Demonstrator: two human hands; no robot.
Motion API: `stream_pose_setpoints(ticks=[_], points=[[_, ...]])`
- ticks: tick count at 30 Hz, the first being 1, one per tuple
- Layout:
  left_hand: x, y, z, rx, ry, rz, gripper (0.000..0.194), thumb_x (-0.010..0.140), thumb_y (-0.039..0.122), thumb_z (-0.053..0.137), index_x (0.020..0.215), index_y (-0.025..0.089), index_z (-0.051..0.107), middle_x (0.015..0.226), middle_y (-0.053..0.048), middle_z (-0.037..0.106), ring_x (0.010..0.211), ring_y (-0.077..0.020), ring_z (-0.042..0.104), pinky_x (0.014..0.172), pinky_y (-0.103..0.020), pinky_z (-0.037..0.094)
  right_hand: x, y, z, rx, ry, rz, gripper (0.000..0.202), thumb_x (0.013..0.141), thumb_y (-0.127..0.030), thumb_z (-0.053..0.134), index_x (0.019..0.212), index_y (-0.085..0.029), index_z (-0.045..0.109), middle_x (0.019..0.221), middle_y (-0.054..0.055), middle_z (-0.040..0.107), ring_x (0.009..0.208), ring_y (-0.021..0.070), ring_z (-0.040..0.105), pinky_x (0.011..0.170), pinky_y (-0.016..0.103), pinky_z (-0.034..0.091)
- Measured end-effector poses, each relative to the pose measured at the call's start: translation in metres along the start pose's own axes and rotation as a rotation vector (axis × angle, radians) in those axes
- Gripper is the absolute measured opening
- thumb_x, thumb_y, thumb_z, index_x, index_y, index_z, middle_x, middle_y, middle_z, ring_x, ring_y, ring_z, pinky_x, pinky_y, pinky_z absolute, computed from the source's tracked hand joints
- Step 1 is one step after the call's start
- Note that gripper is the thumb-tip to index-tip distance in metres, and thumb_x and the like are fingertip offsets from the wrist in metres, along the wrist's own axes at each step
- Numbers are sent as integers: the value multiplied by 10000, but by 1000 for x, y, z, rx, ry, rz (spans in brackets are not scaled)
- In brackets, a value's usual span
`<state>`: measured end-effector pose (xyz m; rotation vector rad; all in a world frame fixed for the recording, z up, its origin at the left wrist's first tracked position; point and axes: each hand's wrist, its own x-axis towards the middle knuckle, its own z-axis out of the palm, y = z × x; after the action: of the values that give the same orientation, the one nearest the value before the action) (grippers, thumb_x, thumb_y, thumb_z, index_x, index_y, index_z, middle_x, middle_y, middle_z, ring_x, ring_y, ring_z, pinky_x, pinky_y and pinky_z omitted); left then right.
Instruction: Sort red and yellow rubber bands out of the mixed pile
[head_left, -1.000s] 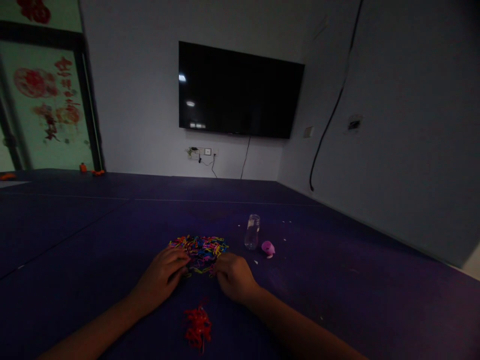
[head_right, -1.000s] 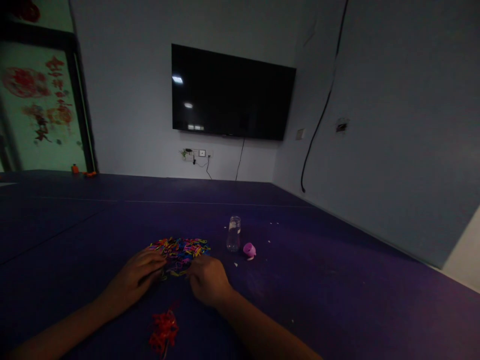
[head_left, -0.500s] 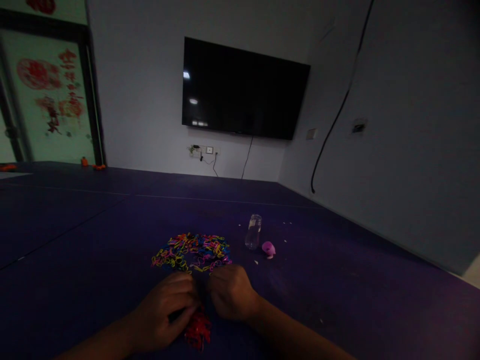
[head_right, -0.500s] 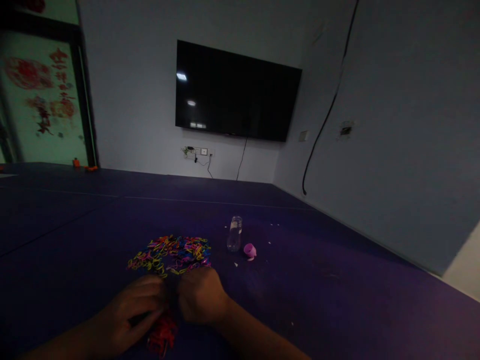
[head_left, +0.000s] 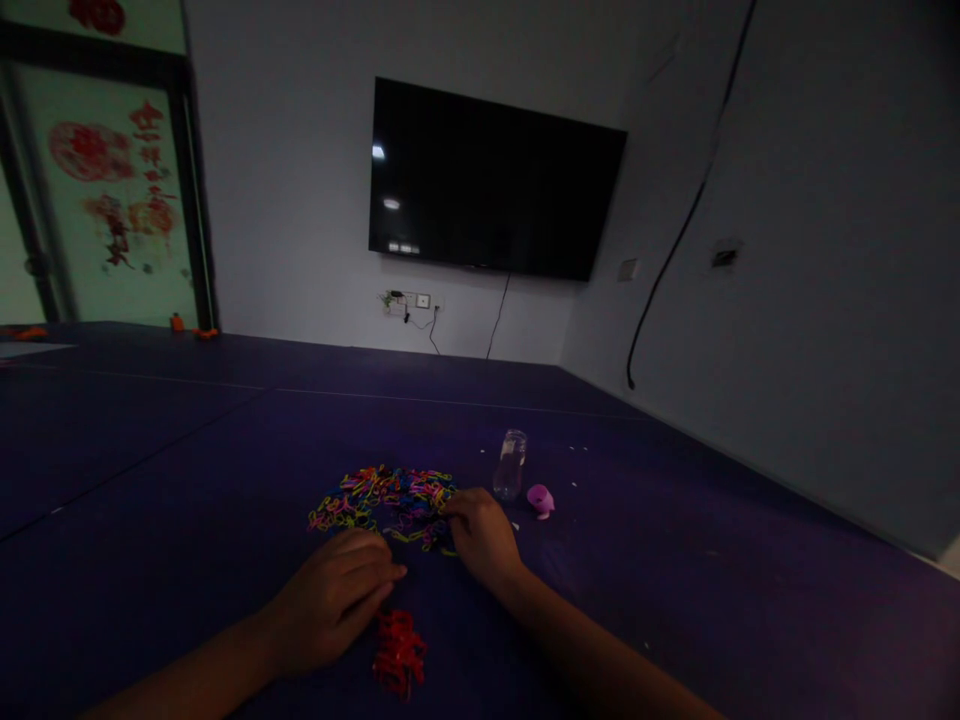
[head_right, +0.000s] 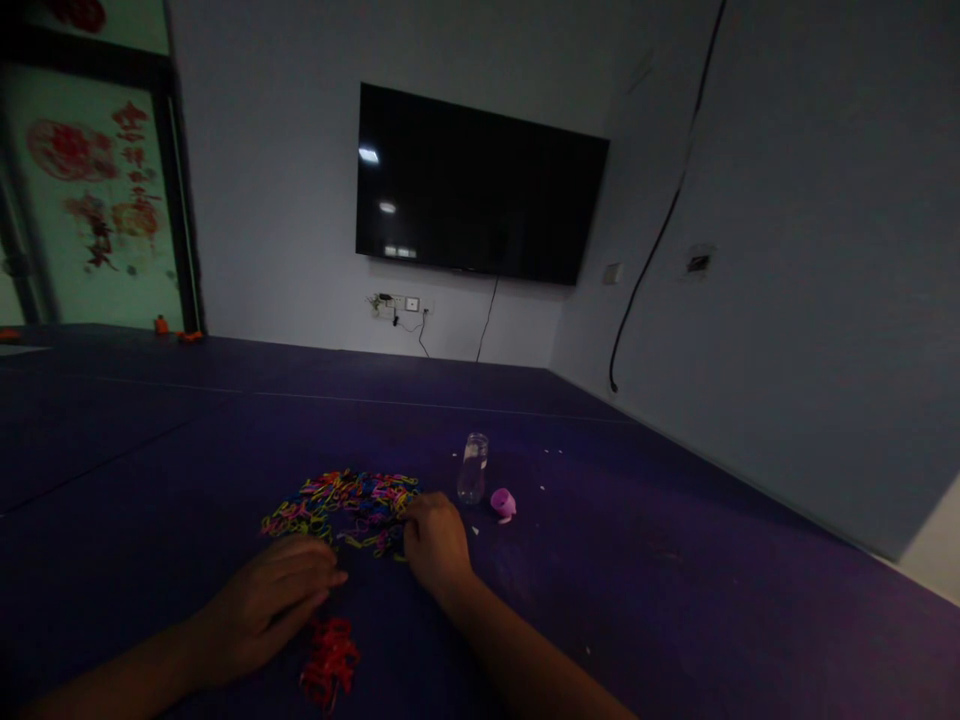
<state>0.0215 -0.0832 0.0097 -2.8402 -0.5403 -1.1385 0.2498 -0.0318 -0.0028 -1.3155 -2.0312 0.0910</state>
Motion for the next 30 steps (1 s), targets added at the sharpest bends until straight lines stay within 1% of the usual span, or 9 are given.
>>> stream_pose_setpoints(ticks=[2,5,8,12,15,20,26,30], points=[[0,-2,1,-11,-17,-52,256,879,102,450,1068,193,596,911,-63,677,898,-196,607,794,-352,507,0,0,1,-3,-20,-4,324,733,-18,453,821,-181,719,922,56,695,934,180,593,865,261,418],[2,-2,1,-11,-100,-73,195,872,120,480,969,199,630,961,-58,671,969,-206,587,849,-373,490,0,1,2,-22,-22,2,315,753,-35,454,817,-184,725,967,60,691,958,182,590,878,260,414],[2,-2,2,20,-152,-96,184,872,134,494,952,209,641,1024,-54,658,1035,-214,559,883,-383,474,0,1,1,-53,-42,7,327,758,-41,446,840,-185,728,1005,63,684,988,184,583,895,262,406],[0,-6,5,67,-118,-136,207,879,135,474,977,205,643,1028,-59,658,1037,-215,556,869,-383,482,1,-1,0,-80,-91,12,365,755,-42,435,929,-192,718,1054,60,669,1038,189,564,927,272,386],[-2,-11,7,115,-83,-175,215,873,142,475,975,214,650,1038,-56,659,1039,-224,555,876,-413,479,1,0,1,-79,-105,19,366,764,-55,436,971,-186,708,1078,64,659,1060,193,553,943,276,372],[-3,-16,10,181,-66,-266,216,857,161,483,964,226,658,1072,-50,653,1050,-236,555,893,-455,473,1,3,2,-97,-123,84,352,783,-89,444,1002,-190,700,1112,67,641,1089,208,534,952,293,362],[-6,-20,13,191,-70,-383,223,850,189,492,1003,219,651,1128,-63,628,1072,-243,549,911,-467,464,2,3,2,-82,-135,106,341,788,-85,441,975,-184,708,1112,72,635,1078,204,536,947,285,365],[-7,-20,13,175,-51,-391,222,847,192,496,1004,217,649,1136,-65,621,1077,-241,544,924,-466,455,1,3,0,-70,-111,96,352,782,-65,434,972,-177,708,1082,84,639,1046,201,550,920,286,393]])
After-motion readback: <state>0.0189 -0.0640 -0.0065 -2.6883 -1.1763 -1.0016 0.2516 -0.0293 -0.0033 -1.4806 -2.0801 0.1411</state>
